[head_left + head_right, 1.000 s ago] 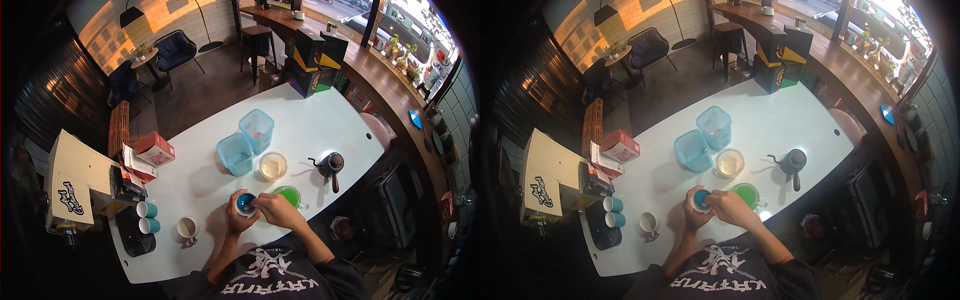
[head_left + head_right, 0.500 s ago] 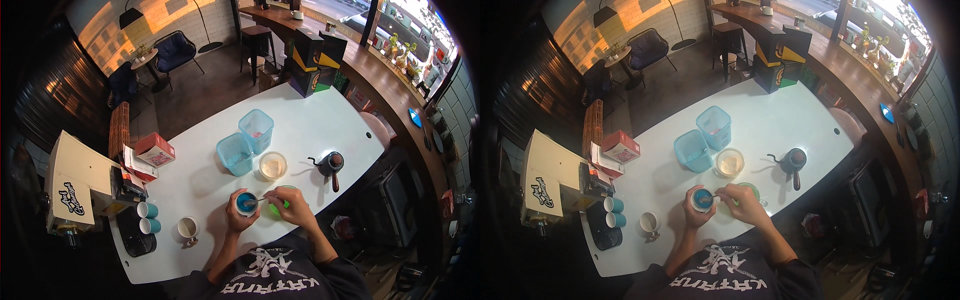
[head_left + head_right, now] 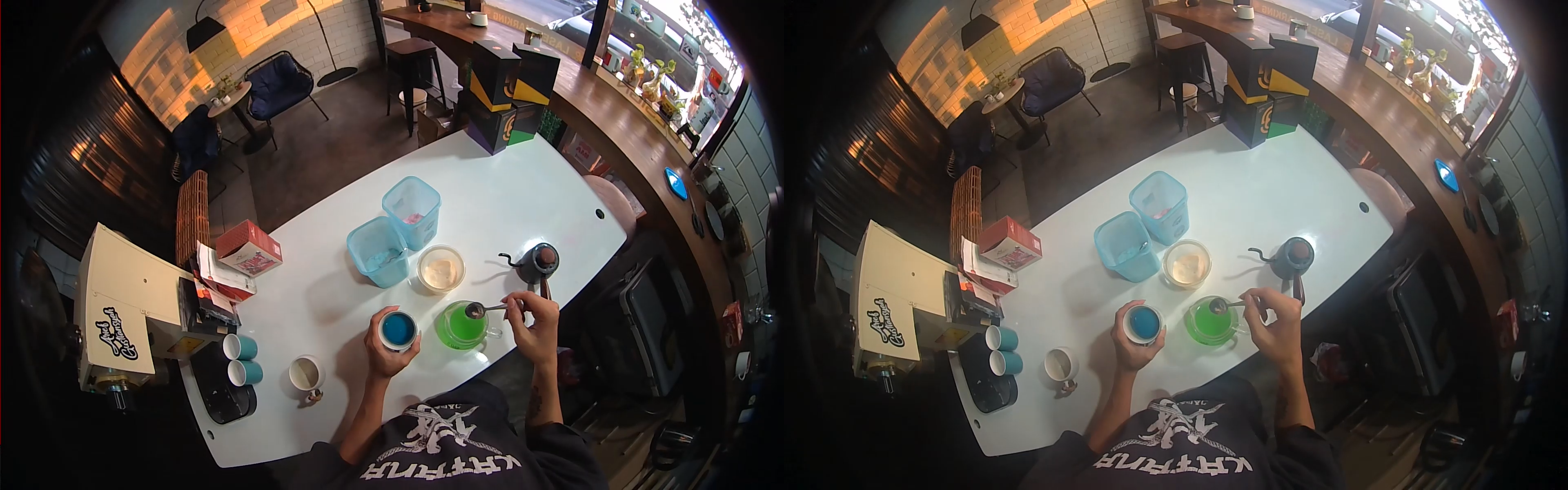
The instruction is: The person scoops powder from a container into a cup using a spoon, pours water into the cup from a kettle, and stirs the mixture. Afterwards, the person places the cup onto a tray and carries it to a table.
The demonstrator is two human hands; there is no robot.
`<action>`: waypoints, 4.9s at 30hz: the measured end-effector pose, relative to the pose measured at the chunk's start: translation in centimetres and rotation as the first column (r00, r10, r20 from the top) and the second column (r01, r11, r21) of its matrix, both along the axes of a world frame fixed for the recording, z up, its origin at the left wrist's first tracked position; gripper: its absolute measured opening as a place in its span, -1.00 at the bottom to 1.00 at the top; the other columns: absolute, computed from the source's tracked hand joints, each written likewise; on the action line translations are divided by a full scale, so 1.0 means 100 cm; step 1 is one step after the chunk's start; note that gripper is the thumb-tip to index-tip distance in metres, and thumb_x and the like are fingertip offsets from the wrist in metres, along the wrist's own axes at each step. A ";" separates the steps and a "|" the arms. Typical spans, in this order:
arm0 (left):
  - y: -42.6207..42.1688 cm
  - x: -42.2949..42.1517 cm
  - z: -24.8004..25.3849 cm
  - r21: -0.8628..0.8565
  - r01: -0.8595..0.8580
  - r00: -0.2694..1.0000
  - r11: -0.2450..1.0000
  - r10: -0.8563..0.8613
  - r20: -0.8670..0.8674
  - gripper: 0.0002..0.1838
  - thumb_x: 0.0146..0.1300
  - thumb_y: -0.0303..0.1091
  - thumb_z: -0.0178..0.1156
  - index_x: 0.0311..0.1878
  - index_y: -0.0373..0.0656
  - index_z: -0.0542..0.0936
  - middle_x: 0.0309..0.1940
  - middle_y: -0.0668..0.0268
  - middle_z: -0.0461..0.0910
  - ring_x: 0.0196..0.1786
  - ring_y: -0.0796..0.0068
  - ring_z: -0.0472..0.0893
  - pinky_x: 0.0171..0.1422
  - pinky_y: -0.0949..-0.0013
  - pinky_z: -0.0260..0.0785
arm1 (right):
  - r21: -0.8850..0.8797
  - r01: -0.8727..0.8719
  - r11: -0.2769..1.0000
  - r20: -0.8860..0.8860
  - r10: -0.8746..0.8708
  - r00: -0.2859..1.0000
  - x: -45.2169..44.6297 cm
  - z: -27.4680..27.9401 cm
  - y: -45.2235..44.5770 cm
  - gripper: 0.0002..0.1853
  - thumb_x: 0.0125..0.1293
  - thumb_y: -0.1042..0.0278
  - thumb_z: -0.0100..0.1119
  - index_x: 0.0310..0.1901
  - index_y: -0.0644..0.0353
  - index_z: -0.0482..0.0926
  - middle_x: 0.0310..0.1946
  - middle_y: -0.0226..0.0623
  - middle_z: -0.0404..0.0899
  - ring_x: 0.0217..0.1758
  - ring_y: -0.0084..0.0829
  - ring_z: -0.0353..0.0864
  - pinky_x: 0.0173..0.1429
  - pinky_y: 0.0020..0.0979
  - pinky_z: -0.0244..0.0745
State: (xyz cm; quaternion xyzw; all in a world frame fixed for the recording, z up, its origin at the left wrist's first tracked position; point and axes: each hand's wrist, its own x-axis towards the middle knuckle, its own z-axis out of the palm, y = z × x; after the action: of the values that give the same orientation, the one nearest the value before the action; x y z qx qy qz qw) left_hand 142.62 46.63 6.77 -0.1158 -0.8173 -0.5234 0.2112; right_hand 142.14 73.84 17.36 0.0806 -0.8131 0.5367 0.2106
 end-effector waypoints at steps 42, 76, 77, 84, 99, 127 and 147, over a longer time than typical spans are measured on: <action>-0.002 -0.004 -0.004 0.030 0.008 1.000 1.000 -0.009 0.027 -0.27 -0.07 -0.46 0.52 0.22 -0.31 0.43 -0.06 0.10 0.65 -0.09 0.27 0.71 0.09 0.22 0.57 | 0.116 -0.119 0.986 0.447 0.055 0.893 -0.003 -0.038 -0.008 -0.88 0.29 0.53 0.20 -0.19 0.33 0.49 -0.43 0.00 0.65 -0.45 -0.06 0.66 -0.30 -0.20 0.50; -0.004 -0.009 -0.003 0.073 0.013 0.999 0.997 -0.016 0.038 -0.26 -0.07 -0.39 0.56 0.21 -0.25 0.45 -0.09 0.13 0.67 -0.10 0.21 0.72 0.08 0.19 0.57 | 0.116 -0.083 0.990 0.442 0.023 0.897 0.003 -0.036 -0.007 -0.73 0.28 0.48 0.42 -0.18 0.30 0.45 -0.64 -0.38 0.37 -0.63 -0.61 0.30 -0.50 -0.46 0.21; -0.004 -0.009 -0.002 0.075 0.012 0.999 0.997 -0.015 0.038 -0.26 -0.07 -0.39 0.56 0.21 -0.25 0.45 -0.09 0.13 0.67 -0.10 0.21 0.72 0.08 0.19 0.57 | 0.143 -0.084 0.986 0.438 0.013 0.899 0.003 -0.034 -0.006 -0.70 0.26 0.42 0.44 -0.16 0.29 0.47 -0.59 -0.29 0.42 -0.58 -0.45 0.39 -0.43 -0.36 0.30; -0.006 -0.009 -0.002 0.095 0.025 0.998 0.995 -0.031 0.060 -0.27 -0.06 -0.43 0.55 0.22 -0.28 0.43 -0.11 0.14 0.65 -0.10 0.28 0.70 0.09 0.23 0.55 | 0.206 0.000 0.979 0.288 -0.060 0.956 0.004 -0.018 -0.007 -0.68 0.25 0.39 0.44 -0.09 0.32 0.51 -0.32 -0.17 0.46 -0.37 -0.29 0.49 -0.26 -0.29 0.43; -0.002 -0.008 0.008 0.138 0.015 0.998 0.990 -0.022 0.052 -0.28 -0.03 -0.42 0.58 0.21 -0.25 0.44 -0.18 0.19 0.68 -0.15 0.33 0.70 0.04 0.26 0.56 | 0.112 0.099 0.989 -0.014 -0.098 0.995 0.009 0.004 -0.044 -0.86 0.20 0.61 0.36 -0.26 0.33 0.57 -0.25 -0.14 0.53 -0.26 -0.27 0.55 -0.21 -0.33 0.46; -0.015 -0.004 -0.020 0.246 0.085 0.958 0.966 -0.147 0.246 0.02 -0.07 -0.39 0.63 0.43 -0.21 0.20 0.22 0.09 0.49 0.18 0.31 0.58 0.26 0.23 0.51 | 0.045 -0.444 0.895 0.255 0.419 0.871 0.025 -0.020 -0.104 -0.57 0.25 0.52 0.35 0.15 0.25 0.50 -0.01 -0.12 0.56 -0.05 -0.19 0.66 0.06 -0.26 0.60; -0.031 0.013 -0.002 0.289 0.065 0.966 0.955 -0.133 0.223 -0.06 0.06 -0.26 0.43 0.48 -0.35 0.20 0.40 -0.03 0.32 0.49 0.13 0.32 0.59 0.08 0.11 | 0.117 -0.310 0.943 0.283 0.268 0.921 0.023 -0.042 -0.114 -0.29 0.29 0.39 0.38 0.40 0.30 0.23 0.18 0.05 0.34 0.11 -0.09 0.57 0.15 -0.19 0.58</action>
State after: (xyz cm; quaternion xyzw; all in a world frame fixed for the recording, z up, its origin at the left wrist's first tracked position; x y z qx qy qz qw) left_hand 143.89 43.56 6.62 -0.0618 -0.7478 -0.6536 0.0987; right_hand 144.43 62.48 13.20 0.1445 -0.8531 0.5012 0.0117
